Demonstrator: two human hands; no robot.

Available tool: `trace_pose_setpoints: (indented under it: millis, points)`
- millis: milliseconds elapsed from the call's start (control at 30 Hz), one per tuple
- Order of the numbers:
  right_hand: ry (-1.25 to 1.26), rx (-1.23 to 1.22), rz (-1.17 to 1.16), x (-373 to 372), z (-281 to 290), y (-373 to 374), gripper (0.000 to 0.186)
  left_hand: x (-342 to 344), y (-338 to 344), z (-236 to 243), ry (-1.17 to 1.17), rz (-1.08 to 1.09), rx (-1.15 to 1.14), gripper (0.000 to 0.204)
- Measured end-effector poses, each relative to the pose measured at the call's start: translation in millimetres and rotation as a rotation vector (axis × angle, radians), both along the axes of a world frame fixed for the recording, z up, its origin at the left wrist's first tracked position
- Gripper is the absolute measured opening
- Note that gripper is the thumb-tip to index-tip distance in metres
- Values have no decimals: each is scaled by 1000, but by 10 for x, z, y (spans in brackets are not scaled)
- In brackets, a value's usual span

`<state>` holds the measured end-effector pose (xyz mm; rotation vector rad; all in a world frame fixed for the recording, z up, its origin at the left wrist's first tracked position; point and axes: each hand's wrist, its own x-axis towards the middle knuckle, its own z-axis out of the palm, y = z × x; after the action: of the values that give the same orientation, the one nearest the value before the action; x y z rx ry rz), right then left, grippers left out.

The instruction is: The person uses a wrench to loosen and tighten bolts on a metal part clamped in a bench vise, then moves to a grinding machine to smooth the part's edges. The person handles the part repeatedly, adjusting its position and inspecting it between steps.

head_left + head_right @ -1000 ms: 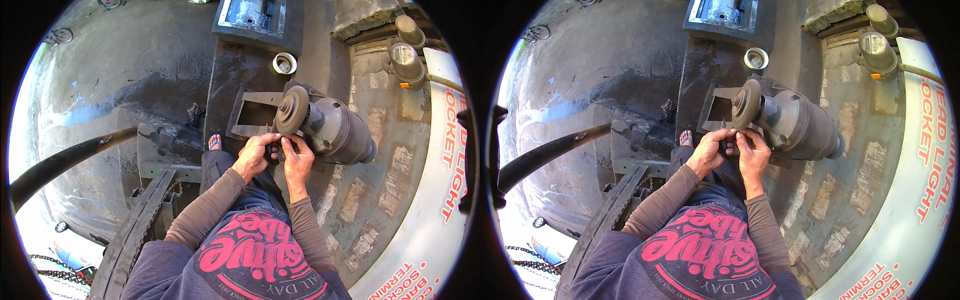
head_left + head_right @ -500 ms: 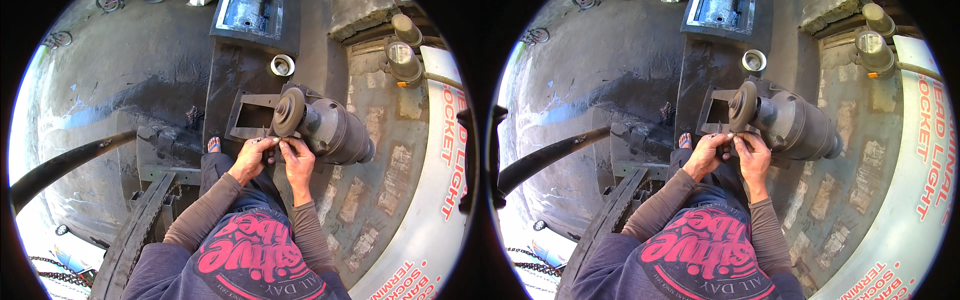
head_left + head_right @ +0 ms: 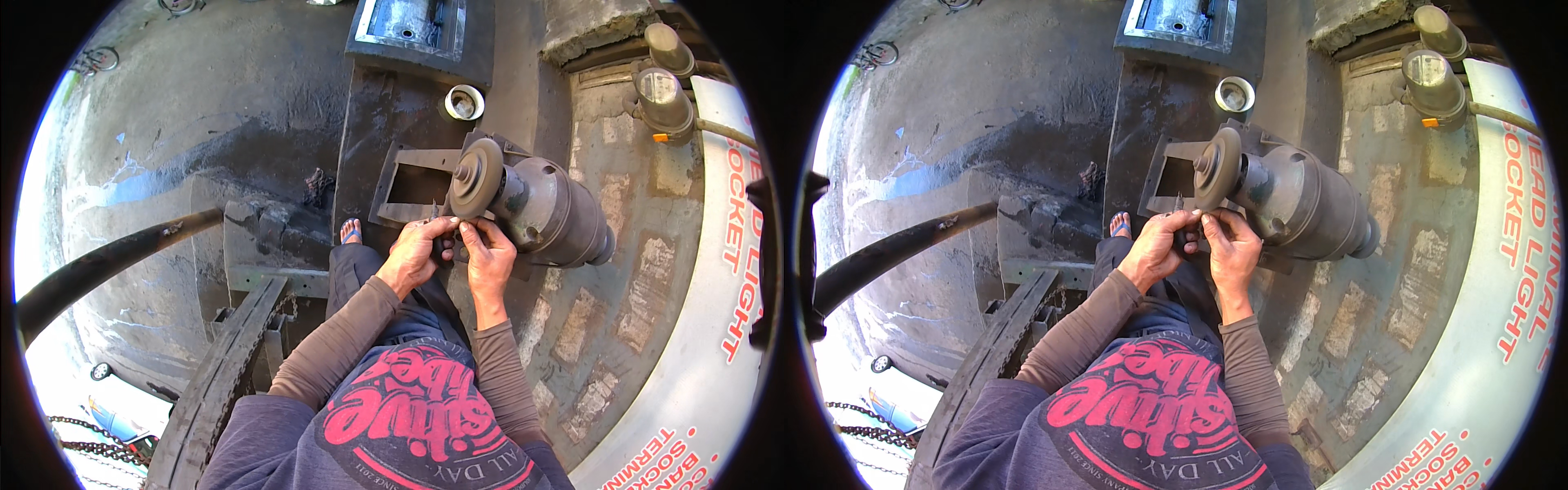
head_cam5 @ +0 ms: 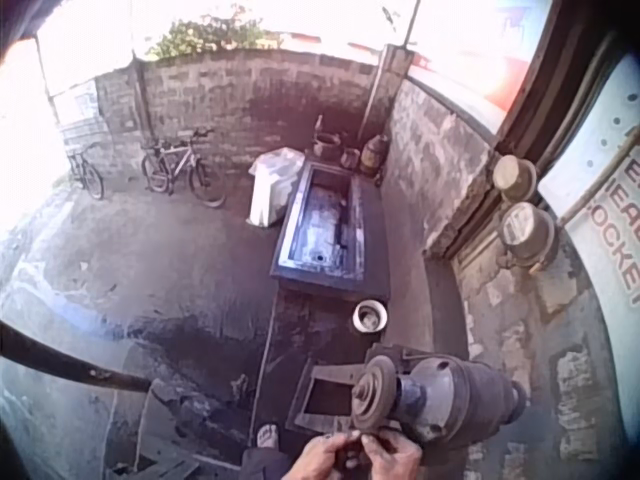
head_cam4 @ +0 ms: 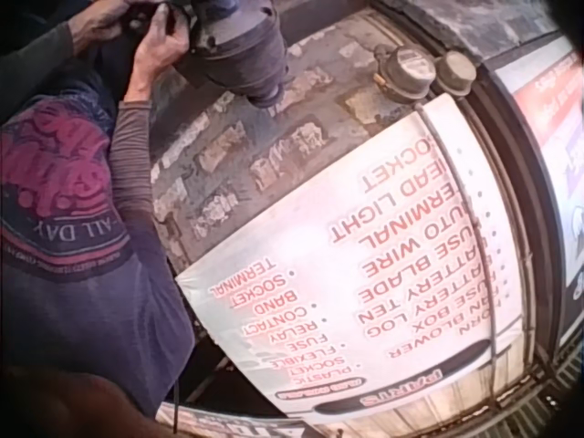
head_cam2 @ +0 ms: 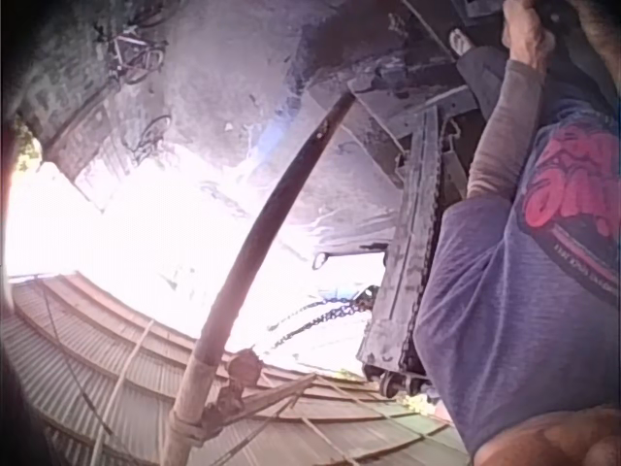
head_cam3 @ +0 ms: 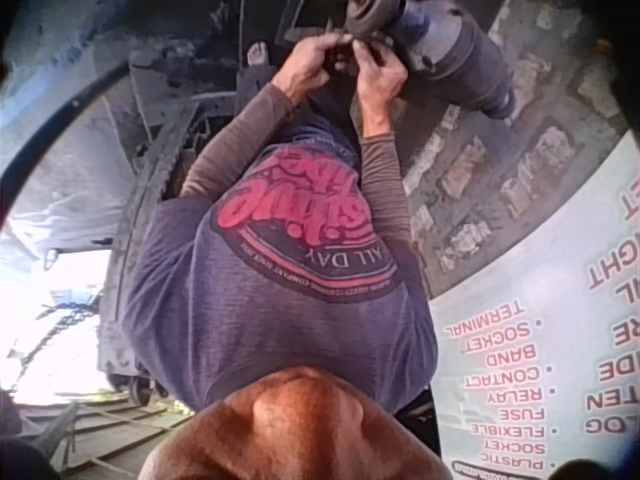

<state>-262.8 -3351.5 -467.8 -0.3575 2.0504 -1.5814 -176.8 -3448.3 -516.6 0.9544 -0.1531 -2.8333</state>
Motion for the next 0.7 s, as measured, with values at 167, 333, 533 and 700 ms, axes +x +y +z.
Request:
trace_pose_setpoints:
  millis: [167, 333, 533, 700]
  points:
    - [35, 151, 108, -43, 91, 69, 15, 86, -46, 52, -5, -79, -132, 13]
    - [179, 26, 40, 41, 16, 23, 17, 25, 9, -10, 27, 11, 50, 16]
    - [45, 8, -25, 56, -59, -23, 17, -33, 29, -87, -4, 9, 79, 13]
    - [-86, -31, -51, 0, -53, -12, 16, -17, 9, -21, -14, 10, 27, 14]
